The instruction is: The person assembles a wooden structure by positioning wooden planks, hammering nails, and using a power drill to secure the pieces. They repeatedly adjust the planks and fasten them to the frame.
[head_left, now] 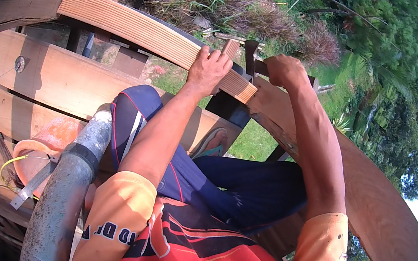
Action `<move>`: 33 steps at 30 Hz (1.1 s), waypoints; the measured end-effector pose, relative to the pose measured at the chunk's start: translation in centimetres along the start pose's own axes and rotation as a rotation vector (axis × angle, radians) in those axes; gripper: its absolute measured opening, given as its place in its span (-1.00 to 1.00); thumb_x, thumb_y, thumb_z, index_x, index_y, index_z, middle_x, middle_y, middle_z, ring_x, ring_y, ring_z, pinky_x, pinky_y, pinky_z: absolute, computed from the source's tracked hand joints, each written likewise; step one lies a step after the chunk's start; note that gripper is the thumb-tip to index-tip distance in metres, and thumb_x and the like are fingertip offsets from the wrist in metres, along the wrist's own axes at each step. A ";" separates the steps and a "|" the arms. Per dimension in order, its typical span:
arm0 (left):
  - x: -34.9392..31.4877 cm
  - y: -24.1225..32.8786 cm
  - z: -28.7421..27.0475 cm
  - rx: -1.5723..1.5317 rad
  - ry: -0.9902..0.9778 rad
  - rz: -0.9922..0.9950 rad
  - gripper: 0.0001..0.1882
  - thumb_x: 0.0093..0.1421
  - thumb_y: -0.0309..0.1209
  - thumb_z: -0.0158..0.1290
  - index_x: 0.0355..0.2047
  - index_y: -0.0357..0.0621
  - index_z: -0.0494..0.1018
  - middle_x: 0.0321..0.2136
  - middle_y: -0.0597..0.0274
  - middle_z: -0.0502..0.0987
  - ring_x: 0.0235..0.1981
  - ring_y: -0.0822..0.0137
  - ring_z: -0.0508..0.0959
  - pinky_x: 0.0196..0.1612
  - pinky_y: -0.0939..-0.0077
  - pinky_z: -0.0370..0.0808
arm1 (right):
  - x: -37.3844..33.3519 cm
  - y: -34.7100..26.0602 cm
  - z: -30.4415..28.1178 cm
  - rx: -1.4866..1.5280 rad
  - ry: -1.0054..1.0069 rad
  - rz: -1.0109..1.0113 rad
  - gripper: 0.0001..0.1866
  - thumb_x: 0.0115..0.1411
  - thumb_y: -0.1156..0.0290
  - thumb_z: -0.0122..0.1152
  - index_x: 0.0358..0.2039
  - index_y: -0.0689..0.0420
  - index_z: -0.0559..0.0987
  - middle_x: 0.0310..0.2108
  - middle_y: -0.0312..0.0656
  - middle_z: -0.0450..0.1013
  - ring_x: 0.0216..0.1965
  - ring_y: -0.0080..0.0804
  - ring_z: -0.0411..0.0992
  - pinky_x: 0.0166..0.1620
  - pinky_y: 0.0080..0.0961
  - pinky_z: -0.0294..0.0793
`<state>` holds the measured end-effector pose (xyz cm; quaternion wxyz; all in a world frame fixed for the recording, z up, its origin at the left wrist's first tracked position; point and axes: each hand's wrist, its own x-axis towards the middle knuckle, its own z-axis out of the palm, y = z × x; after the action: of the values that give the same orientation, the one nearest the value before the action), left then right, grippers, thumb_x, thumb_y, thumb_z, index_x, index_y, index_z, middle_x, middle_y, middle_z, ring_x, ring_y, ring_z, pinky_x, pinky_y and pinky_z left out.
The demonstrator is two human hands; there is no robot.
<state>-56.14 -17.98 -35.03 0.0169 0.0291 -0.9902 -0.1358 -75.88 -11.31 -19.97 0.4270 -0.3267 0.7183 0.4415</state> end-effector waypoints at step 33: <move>0.0 -0.4 0.4 -0.138 -0.096 -0.028 -0.47 0.02 -0.19 0.32 0.02 0.05 0.48 -0.10 0.28 0.48 0.08 0.24 0.45 0.28 -0.01 0.17 | -16.3 -10.8 10.5 2.282 -0.210 -0.128 -0.58 0.49 0.20 0.14 0.22 0.12 0.35 -0.41 -0.25 0.43 -0.53 -0.52 0.48 -0.48 -0.53 0.57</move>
<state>-56.10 -18.25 -35.47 -0.0303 0.0352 -0.9776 -0.2051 -56.50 -4.48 -11.69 0.5539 0.2533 0.6432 -0.4641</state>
